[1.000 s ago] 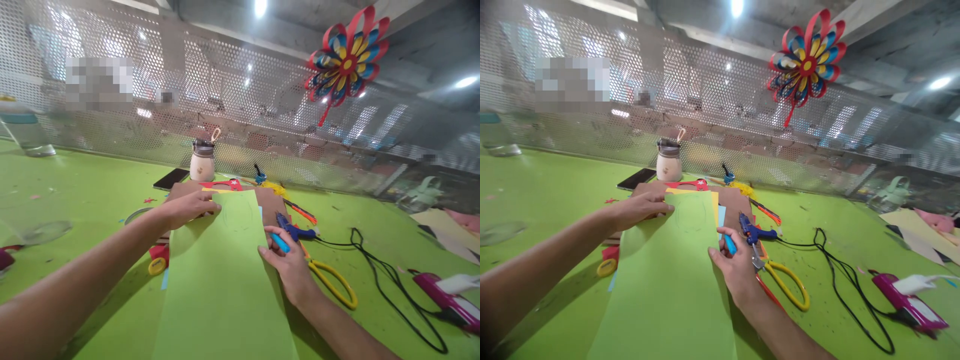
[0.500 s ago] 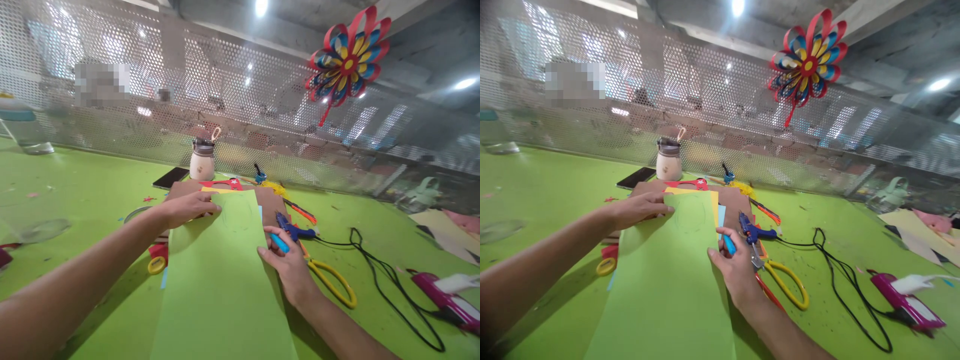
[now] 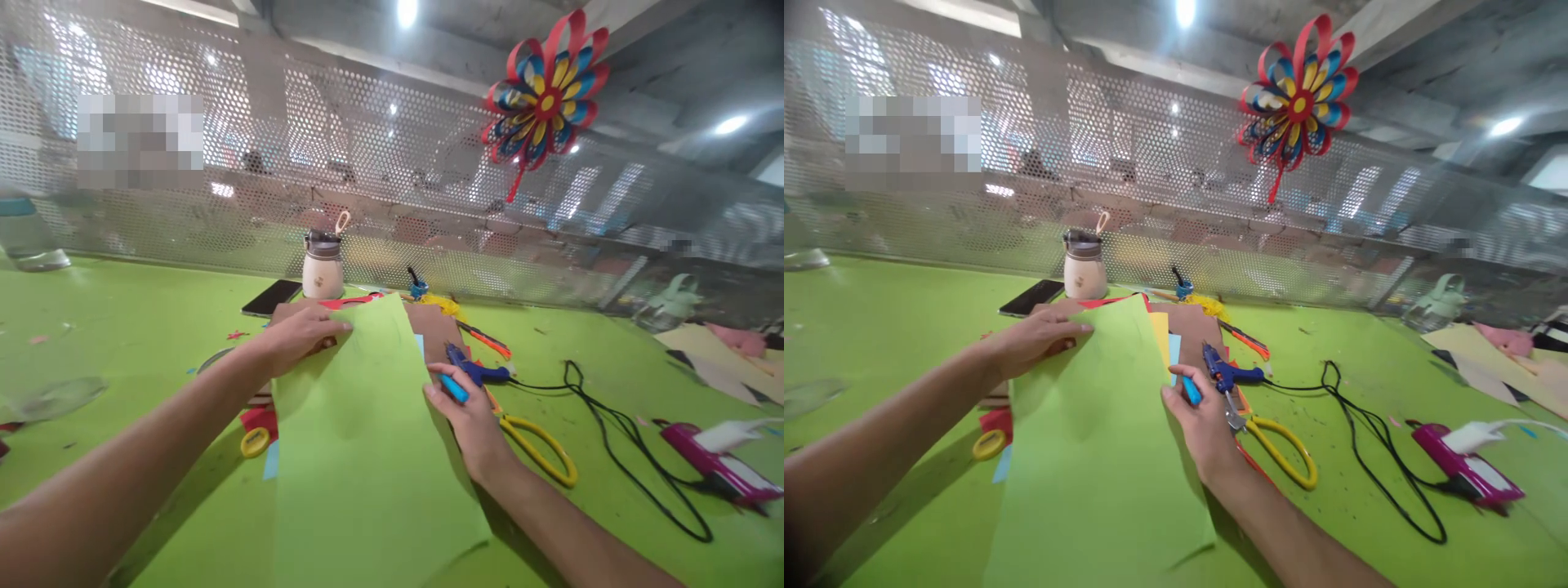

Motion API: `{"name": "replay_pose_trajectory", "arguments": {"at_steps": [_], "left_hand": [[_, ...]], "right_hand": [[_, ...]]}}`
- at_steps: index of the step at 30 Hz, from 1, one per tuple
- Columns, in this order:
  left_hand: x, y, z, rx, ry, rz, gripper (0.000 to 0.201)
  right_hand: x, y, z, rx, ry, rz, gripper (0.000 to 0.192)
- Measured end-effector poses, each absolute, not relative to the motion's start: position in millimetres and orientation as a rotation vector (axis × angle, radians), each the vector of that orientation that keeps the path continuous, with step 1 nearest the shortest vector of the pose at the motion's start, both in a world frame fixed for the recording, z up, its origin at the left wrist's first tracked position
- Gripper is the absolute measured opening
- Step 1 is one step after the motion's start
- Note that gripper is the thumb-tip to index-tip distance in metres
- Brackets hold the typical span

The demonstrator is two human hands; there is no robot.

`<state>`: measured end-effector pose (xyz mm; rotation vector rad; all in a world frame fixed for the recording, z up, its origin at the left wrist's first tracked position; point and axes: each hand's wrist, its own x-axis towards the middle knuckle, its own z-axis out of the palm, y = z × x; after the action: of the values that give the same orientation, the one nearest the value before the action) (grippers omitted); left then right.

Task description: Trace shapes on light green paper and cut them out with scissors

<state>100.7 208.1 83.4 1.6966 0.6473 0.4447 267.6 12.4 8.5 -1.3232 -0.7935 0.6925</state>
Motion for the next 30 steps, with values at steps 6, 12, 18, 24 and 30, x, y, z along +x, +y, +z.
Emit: {"name": "replay_pose_trajectory", "arguments": {"at_steps": [6, 12, 18, 24, 30], "left_hand": [[92.5, 217.1, 97.7, 1.518, 0.626, 0.525, 0.017], [84.7, 222.8, 110.1, 1.498, 0.516, 0.519, 0.011], [78.1, 208.1, 139.5, 1.647, 0.524, 0.256, 0.04], [89.0, 181.1, 124.3, 2.036, 0.706, 0.13, 0.028], [83.9, 168.7, 92.1, 1.92, 0.781, 0.175, 0.012]], "right_hand": [[292.9, 11.4, 34.6, -1.375, -0.974, 0.858, 0.028], [346.5, 19.6, 85.4, -1.531, -1.285, 0.915, 0.014], [380.4, 57.4, 151.1, -1.634, -1.595, 0.951, 0.015], [348.8, 105.9, 178.5, -1.702, -1.841, 0.875, 0.023], [324.2, 142.4, 199.9, -1.733, -2.09, 0.584, 0.022]]}}
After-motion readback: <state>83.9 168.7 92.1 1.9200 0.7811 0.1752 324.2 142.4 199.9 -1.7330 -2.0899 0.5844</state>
